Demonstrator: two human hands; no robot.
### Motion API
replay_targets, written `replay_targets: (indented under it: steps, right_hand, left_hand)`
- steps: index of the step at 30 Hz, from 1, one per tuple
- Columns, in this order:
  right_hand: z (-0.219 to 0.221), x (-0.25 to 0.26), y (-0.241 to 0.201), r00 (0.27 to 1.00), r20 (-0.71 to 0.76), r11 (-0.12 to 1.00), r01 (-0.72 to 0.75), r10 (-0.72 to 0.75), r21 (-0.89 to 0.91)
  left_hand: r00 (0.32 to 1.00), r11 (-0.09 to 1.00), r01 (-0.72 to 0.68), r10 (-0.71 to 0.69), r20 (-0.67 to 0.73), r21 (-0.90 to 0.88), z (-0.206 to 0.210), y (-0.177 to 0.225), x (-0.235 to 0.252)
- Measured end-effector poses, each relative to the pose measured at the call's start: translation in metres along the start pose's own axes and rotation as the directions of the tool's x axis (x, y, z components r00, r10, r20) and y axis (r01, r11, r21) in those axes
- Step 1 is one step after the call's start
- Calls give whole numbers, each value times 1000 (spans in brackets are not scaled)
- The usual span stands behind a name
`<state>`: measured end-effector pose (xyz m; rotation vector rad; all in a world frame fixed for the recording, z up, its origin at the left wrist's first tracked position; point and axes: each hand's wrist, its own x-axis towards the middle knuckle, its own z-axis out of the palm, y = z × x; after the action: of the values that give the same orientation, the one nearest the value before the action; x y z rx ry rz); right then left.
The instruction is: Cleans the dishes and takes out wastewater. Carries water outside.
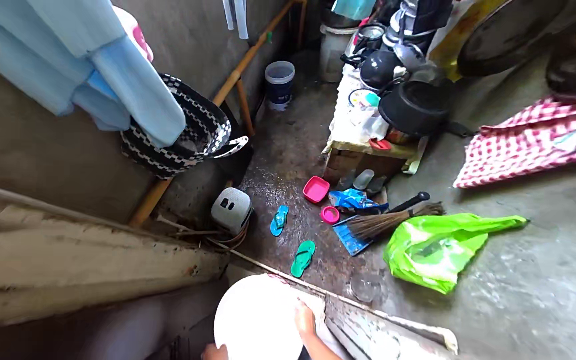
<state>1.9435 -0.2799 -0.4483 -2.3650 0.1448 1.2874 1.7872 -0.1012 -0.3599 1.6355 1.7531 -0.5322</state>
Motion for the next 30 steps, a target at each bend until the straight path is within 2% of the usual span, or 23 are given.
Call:
replay_targets:
  steps: [2, 4, 6, 9, 12, 14, 16, 18, 19, 21, 23, 26, 28, 30]
  right_hand:
    - [-46, 35, -26, 994, 61, 995, -97, 95, 31]
    - [-108, 70, -68, 990, 77, 987, -126, 119, 101]
    - [-182, 92, -121, 997, 59, 992, -62, 56, 113]
    - [-292, 110, -188, 993, -48, 988, 111, -107, 109]
    - [-363, 147, -224, 951, -266, 928, 234, -157, 289]
    - [-403, 152, -248, 901, -408, 829, 335, -144, 448]
    - [-424, 164, -265, 775, -608, 572, 581, -171, 579]
    - [-454, 126, -286, 841, -523, 370, 533, -135, 761]
    - [-462, 110, -293, 877, -478, 303, 468, -47, 830]
    - [-460, 93, -301, 870, -483, 180, 461, 102, 869]
    - [-449, 91, -302, 856, -487, 57, 484, 177, 873]
    - [-432, 80, -298, 845, -492, 8, 502, 211, 865]
    - [-416, 68, -291, 838, -493, -10, 509, 235, 860]
    - [-397, 61, -275, 841, -484, -36, 506, 243, 862]
  left_hand:
    - [997, 998, -42, 38, 64, 53, 5, 58, 25]
    - [990, 994, -105, 103, 97, 14, 5, 137, 49]
    - [976, 973, -177, 194, 103, -150, -5, 228, 58]
    - [945, 849, -212, 304, 120, -485, -30, 361, 33]
    - [912, 709, -184, 381, 151, -681, -42, 450, 17]
    - [890, 586, -160, 435, 141, -794, -47, 486, 3]
    - [868, 401, -112, 485, 107, -909, -51, 508, -11]
    - [825, 235, -21, 553, 116, -972, -51, 517, -23]
    - [800, 226, -20, 588, 120, -974, -49, 516, -29]
    - [726, 320, -124, 675, 134, -939, -39, 501, -39]
    - [680, 425, -201, 709, 187, -882, -17, 463, -37]
    - [716, 600, -151, 614, 332, -785, 14, 370, -18]
    - [788, 712, -67, 468, 401, -699, 25, 293, 0]
    - [864, 795, 13, 296, 407, -606, 26, 217, 13]
